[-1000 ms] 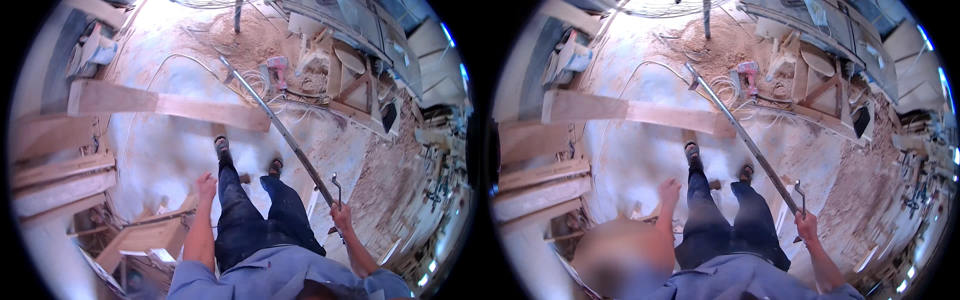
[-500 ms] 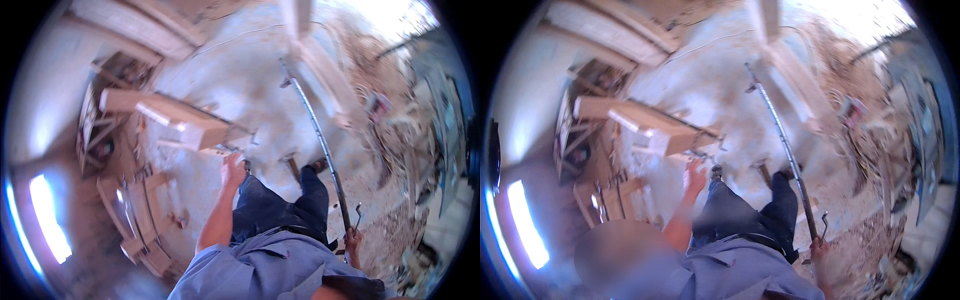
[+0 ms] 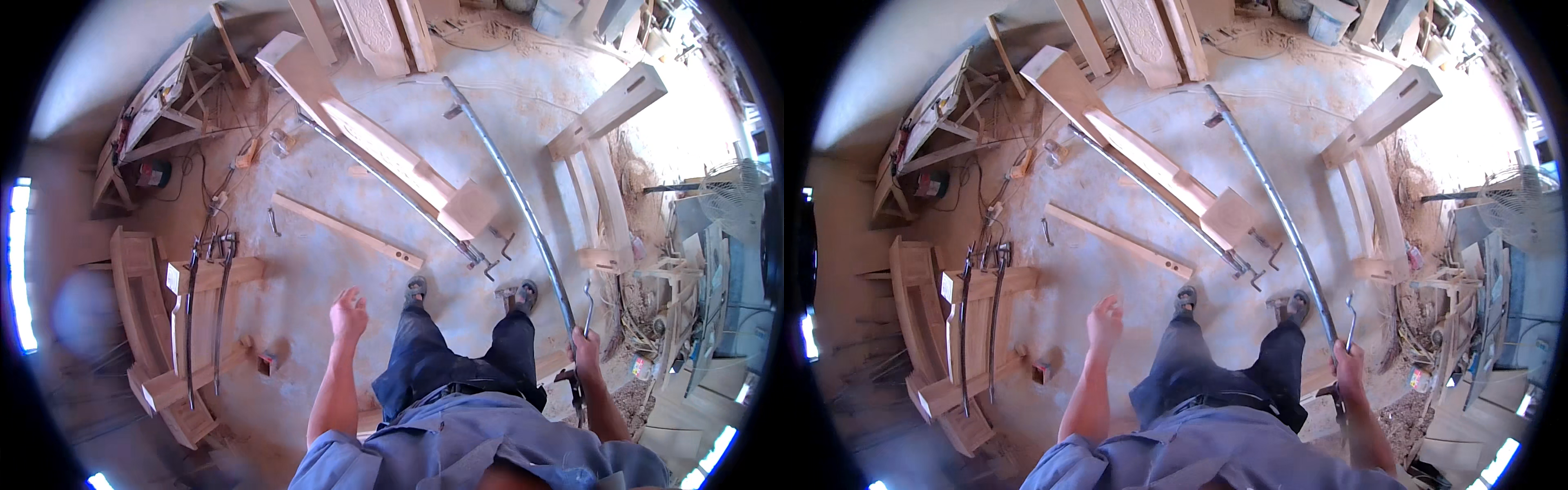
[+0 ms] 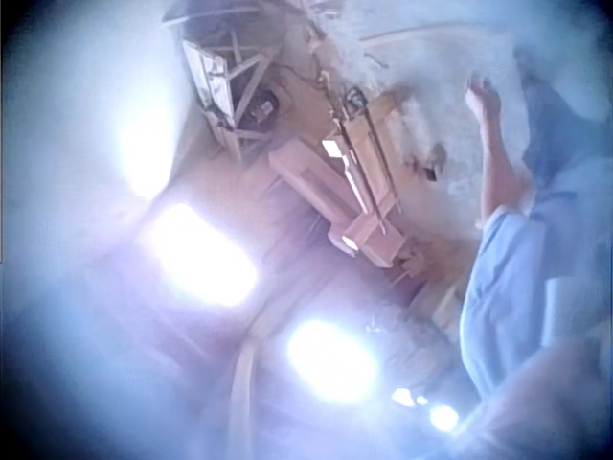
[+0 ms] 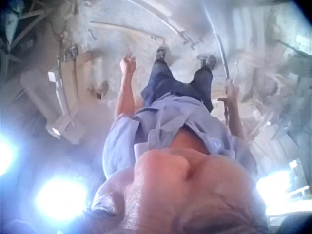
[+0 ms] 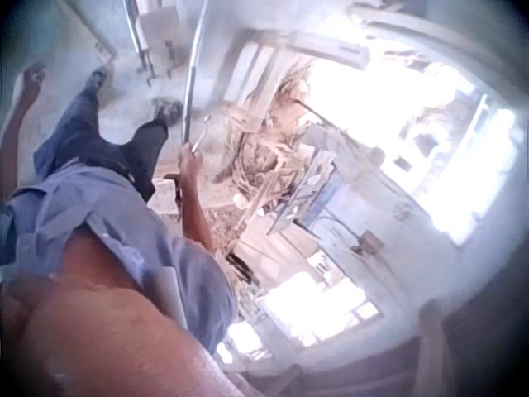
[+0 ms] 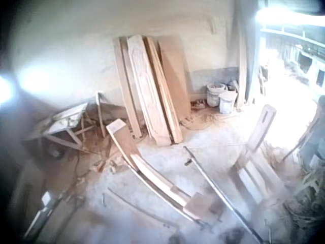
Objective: The person assembles a wooden furniture piece by hand, using a hammer to tap components into place and a wrench to tighten bar clamps. The person repeatedly positions wooden panels, secures them with clamps, and adjusts the tension to hold the structure together.
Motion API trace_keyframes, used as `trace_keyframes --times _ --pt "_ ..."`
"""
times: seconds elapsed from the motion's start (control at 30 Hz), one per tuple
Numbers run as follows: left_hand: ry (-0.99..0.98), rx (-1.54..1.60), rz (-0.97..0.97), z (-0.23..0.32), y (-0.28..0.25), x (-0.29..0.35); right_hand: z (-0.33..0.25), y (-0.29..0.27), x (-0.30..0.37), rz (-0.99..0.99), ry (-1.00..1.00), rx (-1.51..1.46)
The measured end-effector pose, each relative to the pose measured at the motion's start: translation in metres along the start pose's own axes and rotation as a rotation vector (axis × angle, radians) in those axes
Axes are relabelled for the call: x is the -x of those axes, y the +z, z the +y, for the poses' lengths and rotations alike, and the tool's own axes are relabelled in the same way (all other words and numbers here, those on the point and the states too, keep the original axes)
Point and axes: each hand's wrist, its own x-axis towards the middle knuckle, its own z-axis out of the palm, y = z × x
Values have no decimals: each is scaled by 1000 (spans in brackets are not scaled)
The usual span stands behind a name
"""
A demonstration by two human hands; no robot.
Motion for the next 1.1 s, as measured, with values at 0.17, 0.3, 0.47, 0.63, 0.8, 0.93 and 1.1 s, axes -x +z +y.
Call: trace_keyframes --times 0.17,0.3,0.47,0.63,0.8,0.93,1.1 --pt "-16 5 53 -27 -77 -23 -65 71 -13 -43 -34 7" --pt "16 135 87 -36 -73 -52 -106 113 -41 -107 -73 5" --pt "62 184 -36 12 -69 -71 -138 145 -70 -140 -74 65" --pt "-5 298 -21 50 -84 -134 -122 143 -104 -84 -193 257" --pt "112 -80 3 101 -134 -257 -125 140 -114 -84 -235 368" --pt "227 -203 86 165 -144 -326 -121 136 -136 -69 -249 426" --pt "392 -205 172 211 -152 -380 -124 142 -163 -116 -383 524"
